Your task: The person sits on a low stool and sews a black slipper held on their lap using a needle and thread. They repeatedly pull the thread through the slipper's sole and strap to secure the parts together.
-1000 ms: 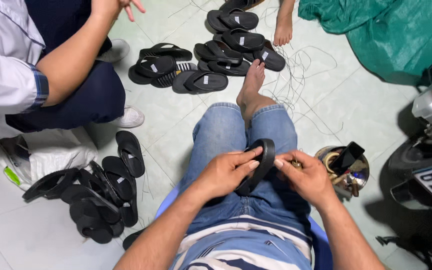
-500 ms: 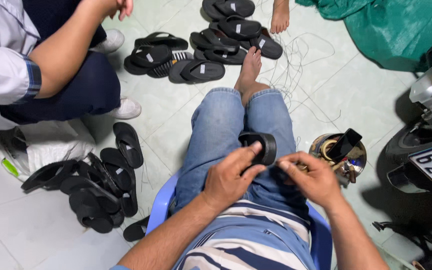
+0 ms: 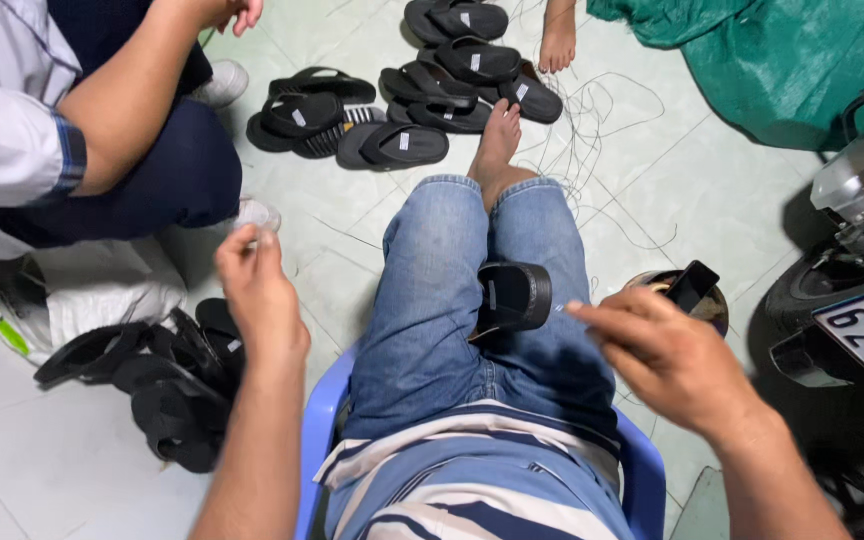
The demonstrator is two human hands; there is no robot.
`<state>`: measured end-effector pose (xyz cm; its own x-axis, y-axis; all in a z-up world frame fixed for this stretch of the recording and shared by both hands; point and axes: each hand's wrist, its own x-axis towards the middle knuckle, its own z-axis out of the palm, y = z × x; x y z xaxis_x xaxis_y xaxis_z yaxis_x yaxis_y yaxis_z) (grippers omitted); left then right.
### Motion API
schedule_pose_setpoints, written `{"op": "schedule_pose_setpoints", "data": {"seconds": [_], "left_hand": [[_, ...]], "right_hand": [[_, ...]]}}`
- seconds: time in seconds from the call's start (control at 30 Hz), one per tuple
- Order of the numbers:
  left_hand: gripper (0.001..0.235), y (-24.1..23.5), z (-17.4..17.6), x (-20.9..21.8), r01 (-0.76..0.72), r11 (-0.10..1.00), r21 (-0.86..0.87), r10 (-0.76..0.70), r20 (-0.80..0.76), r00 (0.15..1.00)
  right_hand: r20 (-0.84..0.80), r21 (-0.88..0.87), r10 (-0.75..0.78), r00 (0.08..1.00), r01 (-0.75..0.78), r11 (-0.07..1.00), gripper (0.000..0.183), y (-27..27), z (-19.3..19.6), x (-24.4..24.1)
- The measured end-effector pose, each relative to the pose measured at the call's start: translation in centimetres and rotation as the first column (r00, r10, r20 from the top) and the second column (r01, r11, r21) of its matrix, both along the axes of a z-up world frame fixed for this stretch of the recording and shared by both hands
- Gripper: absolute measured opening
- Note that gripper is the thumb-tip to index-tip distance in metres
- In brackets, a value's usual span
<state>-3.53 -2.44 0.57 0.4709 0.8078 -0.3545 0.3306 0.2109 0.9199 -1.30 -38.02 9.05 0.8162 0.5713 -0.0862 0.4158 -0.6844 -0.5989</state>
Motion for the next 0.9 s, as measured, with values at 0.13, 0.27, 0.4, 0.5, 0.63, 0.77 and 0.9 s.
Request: {"op": "schedule_pose_setpoints", "data": {"seconds": [0.13,0.27,0.4,0.5,0.63,0.77,0.9], "left_hand": [[0.023,-6.0,4.6,-1.6,0.436,0.496,0.751,-0.612,-0.054,0.789],[0.022,-10.9,3.3,-1.8,0.654,0.112,0.748,-0.939,-0.136,0.316],[0.020,-13.3,0.5,-2.2,0.759,0.229,0.610,-0.948,-0.038,0.317],[0.012,-14.2,0.0,-2.4,0.769,0.340,0.541,-0.889,-0.081,0.451],[0.009,-14.7,0.7,-2.4,0.761,0.459,0.459,-0.865,0.034,0.501],[0.008,-15.9,0.4,-2.2,0.724,0.520,0.454,-0.842,0.129,0.524],[0.007,-17.2,-0.4,-1.8,0.701,0.536,0.471,-0.830,0.139,0.540]], "right_hand": [[0.018,-0.213,0.027,0.999,-0.023,0.977,0.040,1.1,-0.7,-0.7],[0.138,-0.175,-0.031,0.990,0.055,0.983,0.021,2.4,-0.8,-0.9],[0.075,-0.245,-0.039,0.996,0.056,0.968,0.025,2.7,-0.4,-0.5],[0.055,-0.249,-0.067,0.996,0.079,0.965,0.027,2.6,-0.3,-0.3],[0.013,-0.233,-0.106,0.994,0.106,0.967,0.028,2.6,-0.2,-0.3],[0.119,-0.360,-0.078,0.990,0.116,0.926,0.026,3.3,1.0,-0.6],[0.093,-0.358,-0.108,0.990,0.135,0.924,0.024,2.1,-0.5,-0.1]]}}
